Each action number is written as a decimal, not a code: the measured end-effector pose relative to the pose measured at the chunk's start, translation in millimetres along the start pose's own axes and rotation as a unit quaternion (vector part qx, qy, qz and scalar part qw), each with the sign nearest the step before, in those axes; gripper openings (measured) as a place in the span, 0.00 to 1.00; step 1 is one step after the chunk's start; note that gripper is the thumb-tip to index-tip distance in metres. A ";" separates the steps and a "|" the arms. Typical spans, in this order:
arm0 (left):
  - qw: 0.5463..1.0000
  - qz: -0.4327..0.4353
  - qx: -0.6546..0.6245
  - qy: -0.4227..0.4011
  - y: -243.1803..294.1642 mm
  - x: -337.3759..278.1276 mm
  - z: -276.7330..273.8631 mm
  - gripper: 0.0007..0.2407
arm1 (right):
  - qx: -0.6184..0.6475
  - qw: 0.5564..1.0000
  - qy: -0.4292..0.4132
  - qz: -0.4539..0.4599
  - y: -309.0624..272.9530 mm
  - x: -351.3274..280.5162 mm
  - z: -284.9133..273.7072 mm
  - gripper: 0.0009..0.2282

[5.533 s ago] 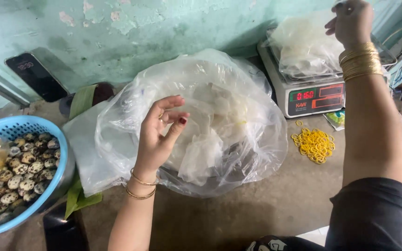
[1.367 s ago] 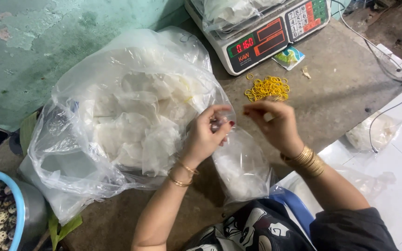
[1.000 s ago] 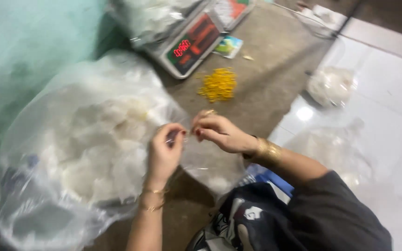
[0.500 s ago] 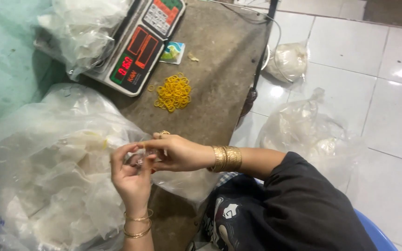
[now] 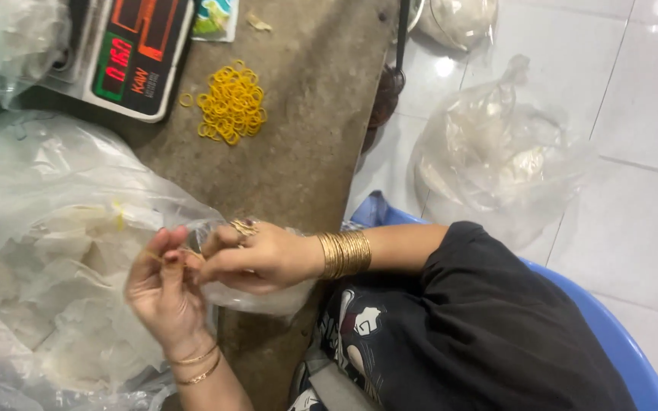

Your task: Packing rice paper into plastic bags, weighing them on a digital scale, and counting currency notes.

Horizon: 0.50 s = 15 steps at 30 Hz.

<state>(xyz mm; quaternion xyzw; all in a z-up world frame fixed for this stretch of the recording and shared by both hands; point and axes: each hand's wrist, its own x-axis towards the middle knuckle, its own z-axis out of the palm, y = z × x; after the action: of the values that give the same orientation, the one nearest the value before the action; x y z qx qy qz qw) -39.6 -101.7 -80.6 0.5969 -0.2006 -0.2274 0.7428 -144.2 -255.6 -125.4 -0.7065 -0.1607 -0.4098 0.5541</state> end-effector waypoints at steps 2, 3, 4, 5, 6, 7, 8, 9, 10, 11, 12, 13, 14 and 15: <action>0.994 0.026 0.107 0.026 18.7 -3.2 10.0 0.17 | 0.007 0.999 -0.041 0.020 0.5 -1.0 -4.9 0.14; 0.980 0.008 0.182 -0.085 29.6 -4.0 17.4 0.20 | 0.019 0.994 -0.090 0.056 0.3 3.1 -11.2 0.16; 0.948 -0.010 0.252 -0.195 41.4 -4.7 23.8 0.23 | 0.031 0.986 -0.139 0.092 -0.1 8.0 -16.4 0.19; 0.949 -0.012 0.252 -0.191 44.0 -4.2 25.8 0.23 | 0.034 0.985 -0.141 0.093 -4.1 11.6 -20.5 0.19; 0.928 -0.025 0.307 -0.209 47.3 -3.6 26.8 0.20 | -0.039 0.982 -0.171 0.071 -8.2 15.9 -23.6 0.13; 0.905 -0.034 0.360 -0.222 50.9 -2.3 26.9 0.18 | -0.111 0.972 -0.202 0.042 -10.6 22.6 -26.5 0.07; 0.907 -0.032 0.360 -0.215 49.3 -3.9 25.3 0.18 | -0.108 0.971 -0.208 0.038 -12.2 25.9 -33.5 0.07; 0.913 -0.062 0.346 -0.205 47.9 -6.4 23.5 0.19 | -0.120 0.971 -0.206 0.010 -14.3 28.9 -39.9 0.07; 0.919 -0.092 0.331 -0.195 46.4 -9.2 21.7 0.19 | -0.132 0.970 -0.204 -0.017 -16.3 31.9 -46.3 0.08; 0.920 -0.092 0.330 -0.189 44.3 -11.0 25.9 0.19 | -0.129 0.969 -0.209 -0.019 -19.5 39.3 -54.0 0.08; 0.934 -0.093 0.287 -0.193 42.3 -12.9 30.5 0.14 | -0.101 0.972 -0.208 -0.031 -22.9 46.9 -61.9 0.10; 0.945 -0.091 0.244 -0.198 40.5 -12.6 36.1 0.09 | -0.077 0.975 -0.206 -0.044 -26.2 55.9 -71.2 0.12; 0.947 -0.088 0.242 -0.195 41.9 -10.3 34.7 0.09 | -0.077 0.974 -0.210 -0.047 -32.2 58.9 -77.2 0.12; 0.970 -0.045 0.191 -0.142 44.0 -8.8 32.6 0.06 | 0.040 0.981 -0.189 -0.016 -37.8 62.7 -82.4 0.05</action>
<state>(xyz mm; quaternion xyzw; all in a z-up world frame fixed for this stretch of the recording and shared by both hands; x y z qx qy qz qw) -61.0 -114.4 -31.0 0.6974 -0.3169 -0.3003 0.5684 -164.5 -332.7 -49.2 -0.7459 -0.2899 -0.2715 0.5347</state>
